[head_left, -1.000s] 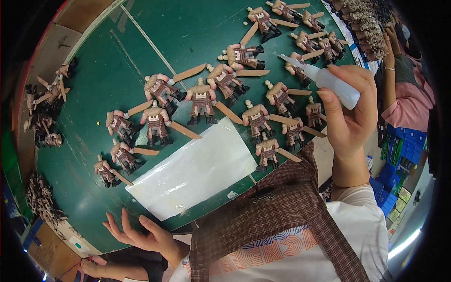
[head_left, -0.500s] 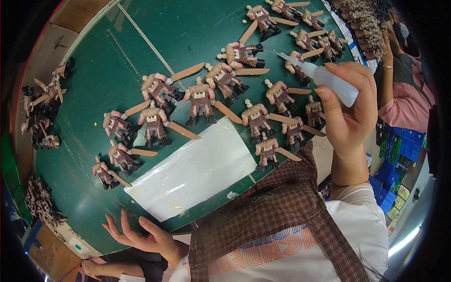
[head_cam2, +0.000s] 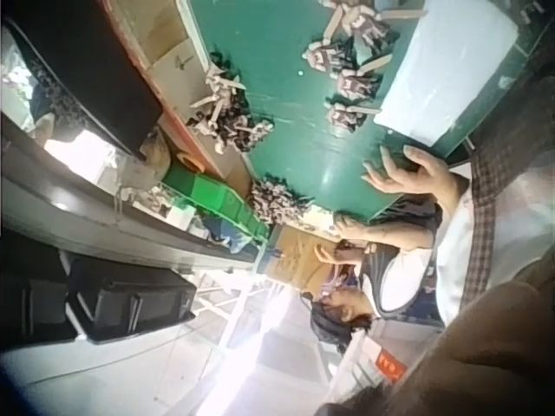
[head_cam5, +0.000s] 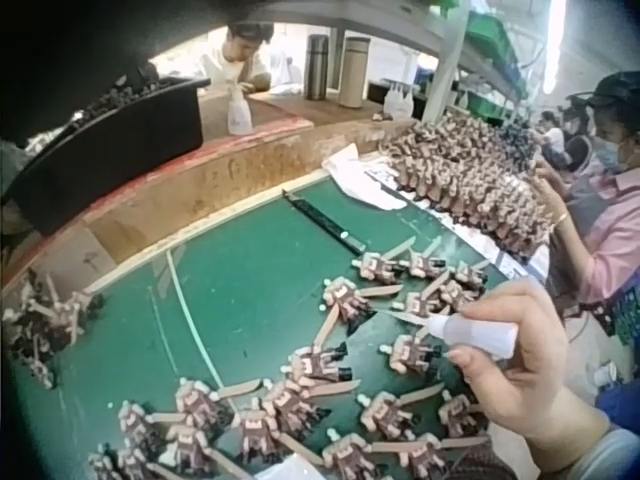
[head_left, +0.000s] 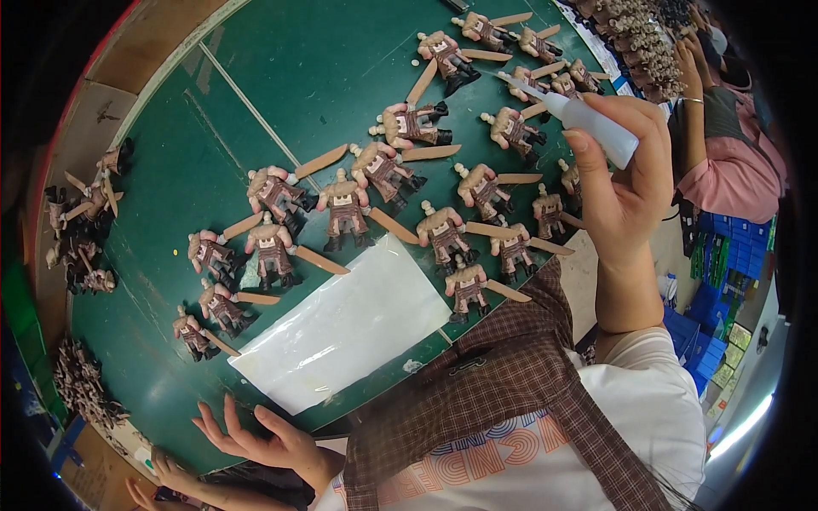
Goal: The person applies glue onto figurine bodies using a dispenser bottle, empties toy parts from a bin onto the table, and attaches the parts onto the figurines by hand.
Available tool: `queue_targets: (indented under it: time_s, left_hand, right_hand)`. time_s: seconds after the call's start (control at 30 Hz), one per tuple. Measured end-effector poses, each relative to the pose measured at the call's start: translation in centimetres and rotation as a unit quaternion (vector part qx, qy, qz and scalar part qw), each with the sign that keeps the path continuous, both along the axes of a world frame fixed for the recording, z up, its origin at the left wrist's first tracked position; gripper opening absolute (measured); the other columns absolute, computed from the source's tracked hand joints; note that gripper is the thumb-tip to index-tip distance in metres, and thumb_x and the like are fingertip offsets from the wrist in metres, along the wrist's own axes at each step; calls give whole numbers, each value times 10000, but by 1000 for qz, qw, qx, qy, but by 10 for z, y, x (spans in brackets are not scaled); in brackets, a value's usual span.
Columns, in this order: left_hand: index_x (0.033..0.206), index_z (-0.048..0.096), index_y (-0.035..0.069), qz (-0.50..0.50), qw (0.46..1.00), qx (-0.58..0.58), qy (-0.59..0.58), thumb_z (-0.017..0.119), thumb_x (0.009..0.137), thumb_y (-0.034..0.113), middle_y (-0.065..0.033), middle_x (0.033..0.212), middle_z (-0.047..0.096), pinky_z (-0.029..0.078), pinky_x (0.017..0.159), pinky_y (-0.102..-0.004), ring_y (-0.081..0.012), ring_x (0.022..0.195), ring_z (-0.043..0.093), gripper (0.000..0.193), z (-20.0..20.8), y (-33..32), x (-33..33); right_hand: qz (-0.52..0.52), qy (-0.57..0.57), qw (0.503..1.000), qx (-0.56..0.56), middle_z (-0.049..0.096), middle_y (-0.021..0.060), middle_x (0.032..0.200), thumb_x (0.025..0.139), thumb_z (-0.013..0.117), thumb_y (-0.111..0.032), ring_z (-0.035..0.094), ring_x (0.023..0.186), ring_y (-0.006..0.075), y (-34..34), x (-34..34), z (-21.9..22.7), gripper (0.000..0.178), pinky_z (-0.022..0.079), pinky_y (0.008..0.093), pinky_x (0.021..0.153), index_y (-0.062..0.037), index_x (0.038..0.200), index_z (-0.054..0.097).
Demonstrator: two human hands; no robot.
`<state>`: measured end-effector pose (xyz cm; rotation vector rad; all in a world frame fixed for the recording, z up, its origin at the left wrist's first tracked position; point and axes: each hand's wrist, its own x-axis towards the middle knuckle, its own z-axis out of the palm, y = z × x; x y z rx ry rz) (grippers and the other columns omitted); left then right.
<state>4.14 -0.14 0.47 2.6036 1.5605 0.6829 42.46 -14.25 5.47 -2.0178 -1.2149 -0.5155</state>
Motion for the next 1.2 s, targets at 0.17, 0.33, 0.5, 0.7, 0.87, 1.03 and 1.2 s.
queue_targets:
  time_s: [0.17, 0.33, 0.5, 0.7, 0.87, 1.03, 1.2]
  left_hand:
    - [1184, 585, 17, -2, 1000, 3, 17, 527, 933, 153, -157, 1409, 437, 236, 1099, -522, -371, 1367, 306, 291, 4, -1, 3]
    - [1184, 585, 17, -2, 1000, 0, 7, 532, 930, 145, -157, 1409, 437, 237, 1101, -518, -370, 1367, 308, 290, 4, -1, 3]
    - [1187, 584, 17, 0, 1000, 0, 3, 536, 931, 150, -157, 1411, 433, 239, 1101, -515, -368, 1367, 306, 292, 3, -1, 2]
    - [1185, 585, 16, 1, 1000, -1, 6, 536, 935, 157, -157, 1412, 429, 248, 1096, -515, -366, 1366, 304, 291, 2, -1, 2]
    - [1157, 587, -10, 8, 1000, -8, 1, 530, 919, 182, -178, 1392, 441, 240, 1085, -544, -394, 1369, 289, 311, 4, 0, 4]
    - [1141, 589, -17, 3, 1000, -5, 0, 523, 908, 122, -178, 1380, 448, 256, 1080, -541, -391, 1368, 292, 280, 4, -2, 4]
    - [1134, 593, -14, 5, 1000, 0, 1, 509, 925, 131, -178, 1368, 460, 266, 1077, -540, -392, 1353, 319, 268, 3, -3, 2]
  right_hand:
    - [1, -4, 1000, -6, 636, 141, 927, 744, 780, -60, 603, 814, 255, 2, 3, -1, 295, 484, 315, 720, 21, 988, 637]
    - [17, -15, 1000, -8, 637, 136, 931, 737, 782, -51, 605, 811, 254, 2, 6, -6, 306, 488, 307, 710, 15, 996, 634]
    - [23, -18, 1000, -10, 633, 134, 923, 732, 783, -48, 605, 804, 250, 4, 7, -4, 307, 490, 304, 702, 14, 992, 633]
    - [20, -6, 1000, -15, 622, 131, 907, 730, 781, -42, 600, 799, 246, 6, 7, 1, 301, 483, 299, 688, 17, 983, 628]
    - [19, 11, 1000, -2, 623, 134, 921, 740, 772, -40, 601, 805, 246, 2, 9, 4, 288, 473, 294, 683, 14, 983, 629]
    - [-25, 16, 999, 43, 633, 119, 930, 764, 761, -51, 605, 819, 216, -15, 26, 9, 258, 475, 285, 708, 6, 987, 644]
    - [-39, 3, 999, 37, 637, 115, 932, 753, 772, -54, 612, 816, 209, -22, 40, 6, 276, 480, 282, 708, 6, 992, 650]
